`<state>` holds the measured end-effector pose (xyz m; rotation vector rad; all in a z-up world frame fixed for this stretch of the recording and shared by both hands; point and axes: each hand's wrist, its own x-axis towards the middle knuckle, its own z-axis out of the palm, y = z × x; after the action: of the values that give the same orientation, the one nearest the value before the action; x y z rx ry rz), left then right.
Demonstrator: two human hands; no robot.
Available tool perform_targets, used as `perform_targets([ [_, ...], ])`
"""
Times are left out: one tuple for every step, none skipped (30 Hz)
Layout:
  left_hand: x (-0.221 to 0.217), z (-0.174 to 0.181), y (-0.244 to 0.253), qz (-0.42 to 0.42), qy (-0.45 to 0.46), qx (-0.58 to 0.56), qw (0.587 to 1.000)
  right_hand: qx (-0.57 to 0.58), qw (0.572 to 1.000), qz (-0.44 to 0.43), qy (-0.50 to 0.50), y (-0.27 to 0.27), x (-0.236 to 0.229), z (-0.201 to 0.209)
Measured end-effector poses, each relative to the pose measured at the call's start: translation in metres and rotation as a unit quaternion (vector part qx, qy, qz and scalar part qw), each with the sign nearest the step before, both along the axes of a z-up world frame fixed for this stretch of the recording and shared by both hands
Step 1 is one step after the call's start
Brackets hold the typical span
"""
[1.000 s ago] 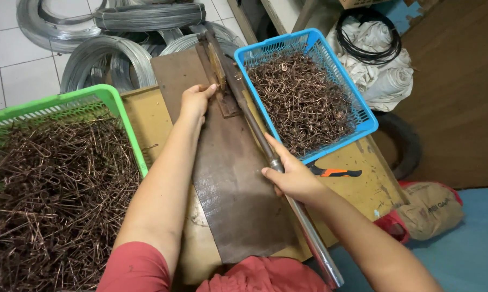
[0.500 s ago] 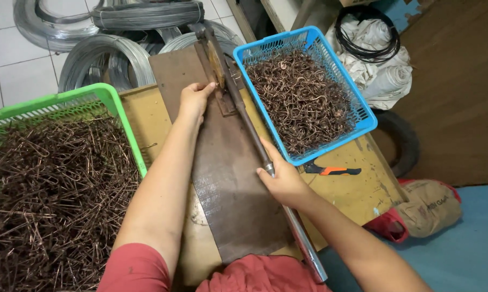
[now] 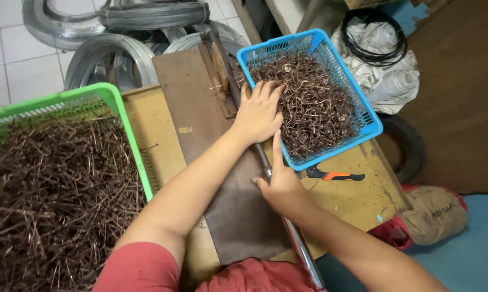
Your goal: Bending small metal wire pieces using a manual bending tool and sorting them into baskets.
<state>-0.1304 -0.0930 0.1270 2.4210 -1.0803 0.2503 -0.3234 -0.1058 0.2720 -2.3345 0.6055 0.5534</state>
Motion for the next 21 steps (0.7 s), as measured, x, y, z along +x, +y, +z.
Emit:
perform_targets([
  [0.0,-0.007,0.002,0.005,0.002,0.002,1.0,0.002,1.0,0.005,0.002,-0.004,0.002,-0.024],
  [-0.001,-0.013,0.002,0.008,-0.032,0.016,0.999,0.004,0.999,0.025,-0.046,-0.009,0.002,-0.047],
  [-0.003,-0.019,0.0,0.011,-0.065,0.031,0.997,0.007,0.995,0.044,-0.094,-0.014,0.002,-0.069],
  [0.0,-0.018,-0.001,0.011,-0.069,0.029,0.997,0.006,0.994,0.044,-0.097,-0.015,0.002,-0.072],
  [0.002,-0.018,-0.001,0.006,-0.043,0.031,0.999,-0.001,0.992,0.054,-0.112,-0.015,0.002,-0.075],
  [0.0,-0.02,-0.001,0.002,-0.013,0.033,0.999,-0.007,0.99,0.066,-0.124,-0.015,-0.001,-0.079],
  [0.001,-0.018,0.0,0.004,-0.013,0.033,0.999,-0.007,0.99,0.067,-0.123,-0.017,0.0,-0.082],
  [0.0,-0.017,0.001,0.002,-0.016,0.028,0.999,-0.003,0.988,0.074,-0.138,-0.018,0.0,-0.086],
  [0.0,-0.017,0.002,0.0,-0.02,0.023,1.0,0.001,0.985,0.081,-0.153,-0.02,0.001,-0.09],
  [0.0,-0.016,0.001,0.0,-0.022,0.023,0.999,0.001,0.985,0.081,-0.155,-0.02,0.001,-0.091],
  [0.001,-0.015,0.001,0.001,-0.022,0.025,0.999,-0.004,0.981,0.085,-0.172,-0.021,0.001,-0.092],
  [-0.002,-0.017,0.0,0.003,-0.019,0.026,0.999,-0.01,0.979,0.089,-0.185,-0.022,-0.001,-0.093],
  [-0.001,-0.013,0.003,0.004,-0.017,0.025,1.0,-0.011,0.979,0.09,-0.183,-0.021,0.001,-0.092],
  [-0.003,-0.01,0.003,0.003,-0.015,0.03,0.999,0.003,0.976,0.088,-0.2,-0.021,0.0,-0.091],
  [-0.004,-0.008,0.004,0.001,-0.012,0.034,0.999,0.018,0.973,0.085,-0.216,-0.021,0.0,-0.091],
  [-0.005,-0.004,0.003,0.0,-0.01,0.032,0.999,0.016,0.973,0.084,-0.214,-0.023,0.001,-0.088],
  [-0.006,0.001,0.003,-0.005,0.001,0.027,1.0,0.015,0.978,0.077,-0.193,-0.024,0.002,-0.086],
  [-0.009,0.004,0.009,-0.003,0.013,0.023,1.0,0.018,0.982,0.075,-0.17,-0.021,0.002,-0.084],
  [-0.011,0.002,0.009,0.001,0.018,0.025,1.0,0.02,0.983,0.079,-0.166,-0.021,0.0,-0.088],
  [-0.011,0.001,0.009,0.003,0.013,0.024,1.0,0.01,0.983,0.078,-0.163,-0.022,0.001,-0.092],
  [-0.01,0.0,0.009,0.005,0.009,0.023,1.0,0.0,0.984,0.076,-0.161,-0.022,0.002,-0.095],
])
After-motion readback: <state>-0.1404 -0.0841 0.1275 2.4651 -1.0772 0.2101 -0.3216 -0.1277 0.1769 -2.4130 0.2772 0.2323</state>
